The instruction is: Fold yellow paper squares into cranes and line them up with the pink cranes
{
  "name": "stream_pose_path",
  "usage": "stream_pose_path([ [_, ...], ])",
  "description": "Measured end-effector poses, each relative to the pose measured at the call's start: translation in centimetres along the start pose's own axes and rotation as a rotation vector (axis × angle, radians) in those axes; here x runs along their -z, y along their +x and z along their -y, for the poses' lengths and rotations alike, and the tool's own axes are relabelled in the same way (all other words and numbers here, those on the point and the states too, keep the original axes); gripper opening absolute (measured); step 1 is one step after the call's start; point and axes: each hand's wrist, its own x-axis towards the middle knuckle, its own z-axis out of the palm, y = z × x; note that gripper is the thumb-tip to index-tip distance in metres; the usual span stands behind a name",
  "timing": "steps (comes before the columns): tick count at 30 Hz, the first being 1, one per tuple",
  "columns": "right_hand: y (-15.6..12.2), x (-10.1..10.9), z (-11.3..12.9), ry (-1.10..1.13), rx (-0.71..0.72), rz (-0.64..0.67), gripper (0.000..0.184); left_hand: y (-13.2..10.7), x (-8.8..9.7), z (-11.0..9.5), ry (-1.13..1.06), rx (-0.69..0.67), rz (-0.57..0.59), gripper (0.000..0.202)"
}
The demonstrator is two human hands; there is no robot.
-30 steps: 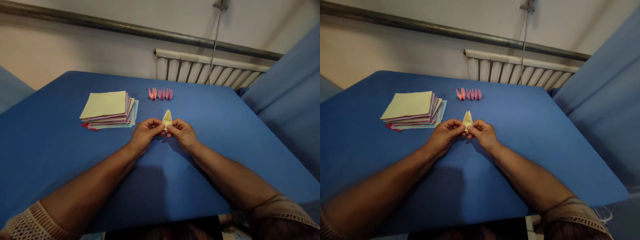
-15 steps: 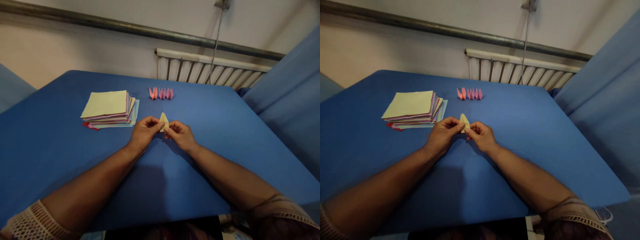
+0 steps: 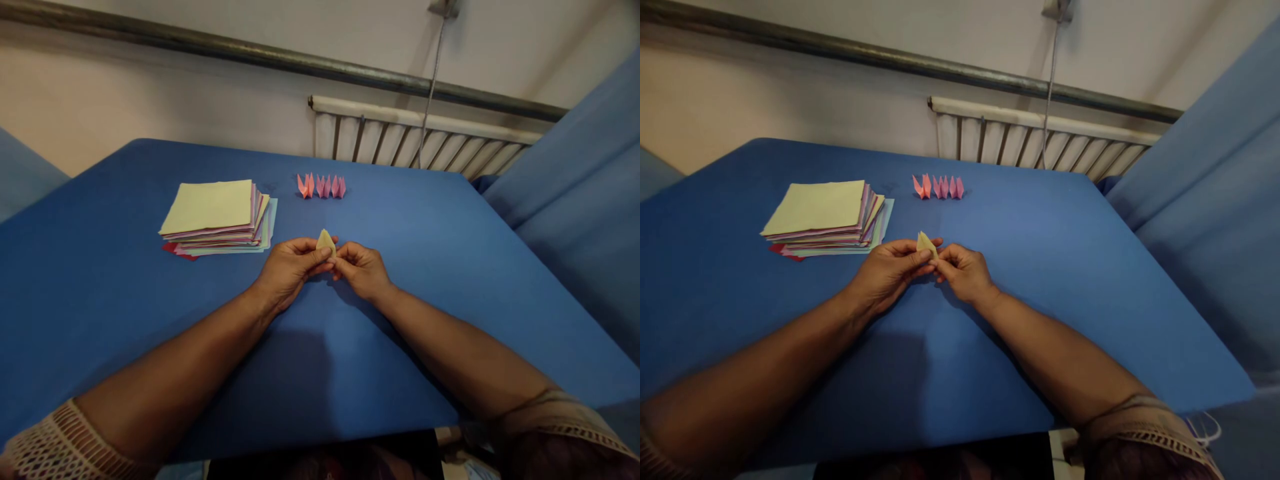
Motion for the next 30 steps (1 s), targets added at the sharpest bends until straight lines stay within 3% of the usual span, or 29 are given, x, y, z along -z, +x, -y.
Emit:
stream_pose_path([
  [5, 0.3, 0.2, -0.4, -0.095, -0.038, -0.039, 0.030, 0.3, 0.0, 0.1, -0.026, -0.043, -0.057, 0.030],
  [11, 0.6, 0.5, -1.1, -0.087, -0.028, 0.005, 0.027, 0.5, 0.1, 0.1, 0.013, -0.088, -0.090, 0.039],
  [19, 0.4, 1.0, -0.5, -0.154, 0.240, -0.178, 0.012, 0.9, 0.3, 0.5, 0.019, -0.120, -0.010, 0.039],
  [26, 0.6, 0.7, -1.1, -0.042, 0.160, -0.091, 0.021, 0.7, 0.2, 0.0, 0.101, -0.129, -0.053, 0.036],
  [30, 0.6, 0.3, -0.9, 0.122, 0.022, -0.029, 0.029, 0.4, 0.0, -0.2, 0.061, -0.081, -0.081, 0.036],
])
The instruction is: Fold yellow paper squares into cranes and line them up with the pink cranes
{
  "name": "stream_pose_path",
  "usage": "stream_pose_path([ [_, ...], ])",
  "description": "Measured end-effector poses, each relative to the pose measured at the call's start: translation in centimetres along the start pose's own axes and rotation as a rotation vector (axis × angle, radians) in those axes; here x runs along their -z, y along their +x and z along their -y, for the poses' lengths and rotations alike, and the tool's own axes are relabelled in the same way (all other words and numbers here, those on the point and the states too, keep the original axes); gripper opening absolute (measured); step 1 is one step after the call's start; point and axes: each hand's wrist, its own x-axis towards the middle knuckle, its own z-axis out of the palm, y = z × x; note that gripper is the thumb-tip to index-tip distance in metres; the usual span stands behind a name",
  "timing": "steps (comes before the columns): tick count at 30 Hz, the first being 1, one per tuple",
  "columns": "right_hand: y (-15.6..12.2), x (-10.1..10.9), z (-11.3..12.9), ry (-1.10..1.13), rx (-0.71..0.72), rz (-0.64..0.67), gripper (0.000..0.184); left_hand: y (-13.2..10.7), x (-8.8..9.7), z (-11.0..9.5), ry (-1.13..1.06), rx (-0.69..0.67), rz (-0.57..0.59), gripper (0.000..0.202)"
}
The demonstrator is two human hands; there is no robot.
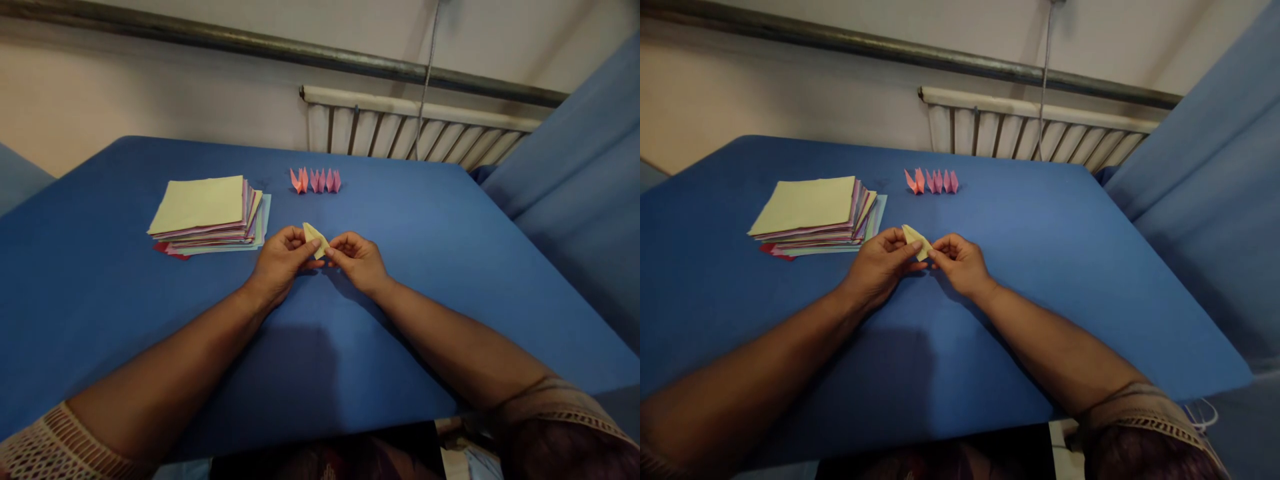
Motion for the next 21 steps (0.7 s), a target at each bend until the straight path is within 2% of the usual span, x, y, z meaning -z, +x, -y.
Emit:
stream_pose_path([
  [4, 0.00, -0.28, 0.42, 0.084, -0.066, 0.038, 0.032, -0.08, -0.03, 0.01, -0.088, 0.075, 0.030, 0.041],
  [6, -0.01, -0.31, 0.47, 0.078, -0.066, 0.035, 0.032, -0.04, 0.06, 0.10, -0.103, 0.096, 0.053, 0.033],
  [8, 0.00, -0.30, 0.33, 0.061, -0.079, 0.042, 0.032, 0.01, 0.14, 0.22, -0.131, 0.088, 0.052, 0.026],
  [12, 0.05, -0.12, -0.27, 0.008, -0.090, 0.096, 0.029, 0.11, 0.18, 0.31, -0.138, 0.060, 0.028, 0.026],
  [18, -0.08, 0.22, -0.08, -0.098, 0.083, -0.066, 0.014, 0.45, 0.26, 0.50, -0.004, 0.036, 0.011, 0.029],
  [21, -0.16, 0.34, 0.32, -0.081, 0.144, -0.071, 0.013, 0.44, 0.22, 0.75, 0.052, 0.035, 0.026, 0.029],
])
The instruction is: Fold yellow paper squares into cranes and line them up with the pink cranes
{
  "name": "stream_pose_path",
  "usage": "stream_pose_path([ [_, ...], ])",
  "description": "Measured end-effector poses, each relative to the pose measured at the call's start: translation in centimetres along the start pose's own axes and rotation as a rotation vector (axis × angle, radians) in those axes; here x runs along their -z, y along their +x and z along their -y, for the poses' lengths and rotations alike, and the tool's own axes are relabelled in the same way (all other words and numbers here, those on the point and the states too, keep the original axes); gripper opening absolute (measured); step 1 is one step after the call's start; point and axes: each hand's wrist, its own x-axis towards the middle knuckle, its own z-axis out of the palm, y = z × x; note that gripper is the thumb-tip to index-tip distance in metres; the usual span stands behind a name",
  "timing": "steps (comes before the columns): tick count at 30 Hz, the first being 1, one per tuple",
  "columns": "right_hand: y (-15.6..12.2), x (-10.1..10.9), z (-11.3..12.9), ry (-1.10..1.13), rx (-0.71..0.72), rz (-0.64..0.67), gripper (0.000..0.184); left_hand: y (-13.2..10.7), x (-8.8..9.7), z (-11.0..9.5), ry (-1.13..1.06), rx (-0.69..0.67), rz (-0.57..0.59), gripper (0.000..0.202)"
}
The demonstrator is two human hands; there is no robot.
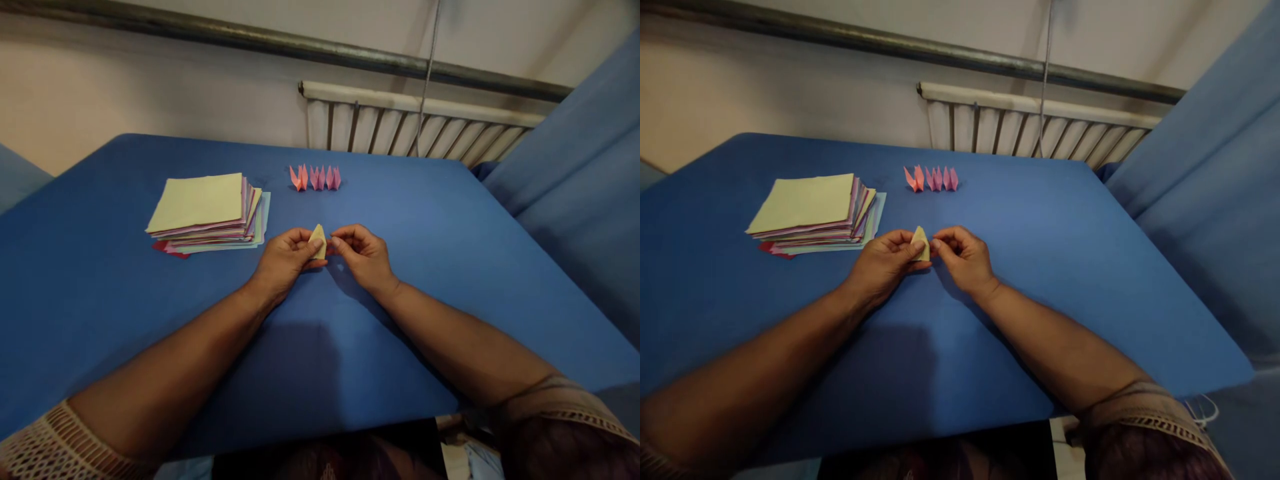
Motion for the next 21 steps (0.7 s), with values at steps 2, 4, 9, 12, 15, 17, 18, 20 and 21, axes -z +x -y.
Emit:
stream_pose_path([
  [2, 0.0, 0.1, 0.1, -0.032, 0.014, 0.000, 0.013, -0.1, -0.1, 0.1, 0.020, -0.003, 0.014, 0.030],
  [4, 0.0, 0.2, 0.2, -0.061, 0.034, 0.001, 0.014, -0.2, -0.2, 0.1, 0.023, -0.001, 0.035, 0.033],
  [9, 0.0, 0.4, 0.6, -0.138, 0.073, 0.016, 0.012, -0.2, -0.2, 0.2, 0.042, 0.016, 0.088, 0.036],
  [12, -0.1, 0.4, 0.9, -0.212, 0.093, 0.016, 0.012, 0.1, 0.1, 0.4, 0.086, -0.007, 0.093, 0.036],
  [15, -0.1, 0.5, 1.1, -0.288, 0.141, 0.015, 0.009, 0.4, 0.5, 0.8, 0.190, -0.064, 0.086, 0.035],
  [17, -0.2, 0.5, 1.3, -0.323, 0.178, 0.016, 0.007, 0.5, 0.7, 0.9, 0.251, -0.102, 0.085, 0.034],
  [18, -0.2, 0.6, 1.4, -0.340, 0.196, 0.017, 0.006, 0.6, 0.8, 1.0, 0.266, -0.112, 0.085, 0.034],
  [20, -0.3, 0.6, 1.5, -0.385, 0.226, 0.019, 0.007, 0.6, 0.8, 0.9, 0.259, -0.118, 0.083, 0.032],
  [21, -0.3, 0.6, 1.6, -0.410, 0.236, 0.018, 0.008, 0.6, 0.7, 0.9, 0.248, -0.113, 0.079, 0.031],
])
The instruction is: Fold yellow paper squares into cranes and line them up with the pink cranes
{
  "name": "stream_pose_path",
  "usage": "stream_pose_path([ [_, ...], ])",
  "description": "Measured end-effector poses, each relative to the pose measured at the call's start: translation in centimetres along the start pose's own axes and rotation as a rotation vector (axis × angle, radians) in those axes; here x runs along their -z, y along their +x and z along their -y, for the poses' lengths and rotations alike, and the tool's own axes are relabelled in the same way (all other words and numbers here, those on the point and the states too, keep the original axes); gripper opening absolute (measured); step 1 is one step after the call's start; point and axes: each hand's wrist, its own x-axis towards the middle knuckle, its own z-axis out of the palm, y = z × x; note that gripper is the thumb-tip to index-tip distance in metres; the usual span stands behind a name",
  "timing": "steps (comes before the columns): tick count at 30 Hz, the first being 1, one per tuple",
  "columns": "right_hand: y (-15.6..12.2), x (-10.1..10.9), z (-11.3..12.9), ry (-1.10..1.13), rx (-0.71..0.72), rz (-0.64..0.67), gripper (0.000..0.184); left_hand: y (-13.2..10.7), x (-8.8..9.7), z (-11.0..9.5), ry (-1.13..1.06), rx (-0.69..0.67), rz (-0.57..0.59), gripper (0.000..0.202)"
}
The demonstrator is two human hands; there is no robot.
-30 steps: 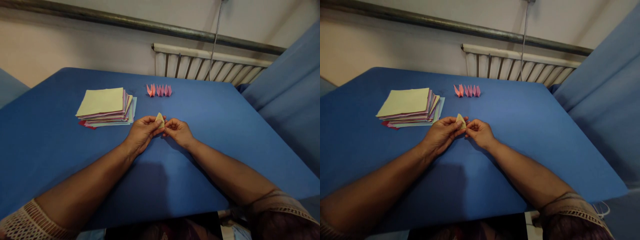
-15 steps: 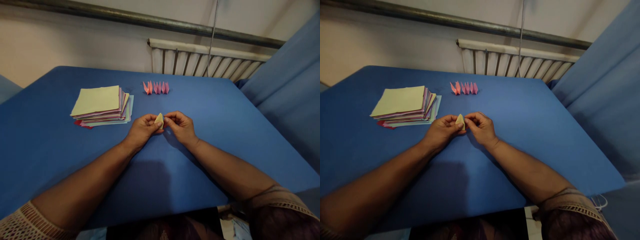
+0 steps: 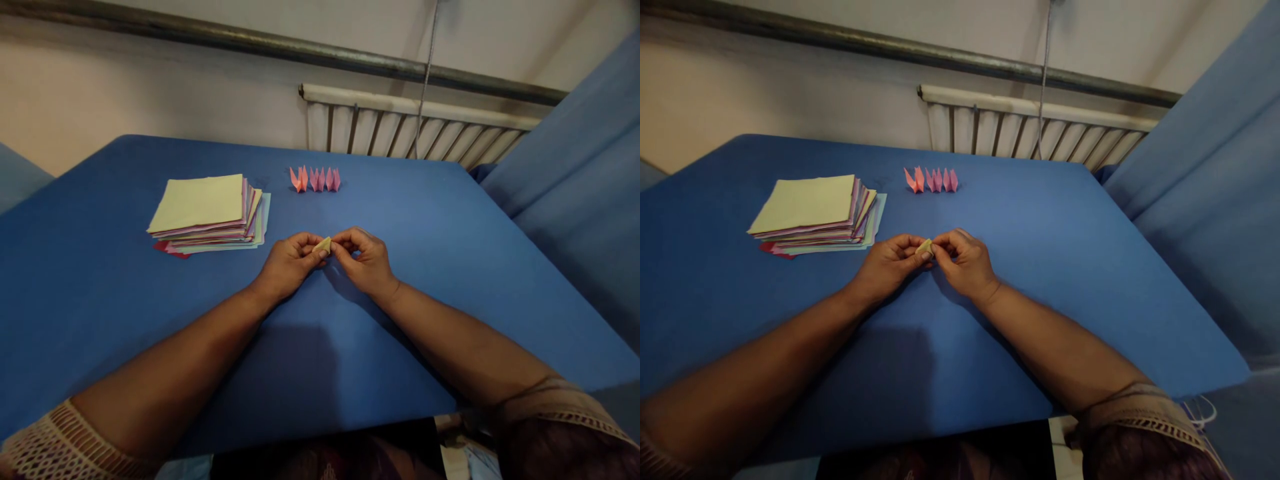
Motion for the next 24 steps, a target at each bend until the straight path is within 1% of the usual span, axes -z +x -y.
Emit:
stream_pose_path([
  [3, 0.0, 0.0, 0.1, -0.044, 0.000, -0.008, 0.010, -0.1, -0.2, -0.2, -0.047, 0.030, 0.003, 0.031],
  [7, 0.0, -0.1, -0.3, 0.011, -0.065, -0.032, 0.011, -0.3, -0.4, -0.4, -0.118, 0.077, 0.022, 0.033],
  [9, 0.0, -0.3, -0.5, 0.079, -0.121, -0.040, 0.012, -0.3, -0.4, -0.4, -0.158, 0.104, 0.020, 0.033],
  [13, 0.2, -0.7, -0.7, 0.307, -0.263, -0.059, 0.013, -0.4, -0.3, -0.8, -0.209, 0.159, 0.007, 0.035],
  [17, 0.5, -0.7, -0.5, 0.396, -0.298, -0.080, 0.017, -0.5, -0.3, -1.1, -0.190, 0.176, -0.012, 0.036],
  [24, 0.4, -0.7, -0.6, 0.448, -0.334, 0.041, 0.023, -0.6, -0.5, -1.4, -0.165, 0.119, -0.045, 0.036],
])
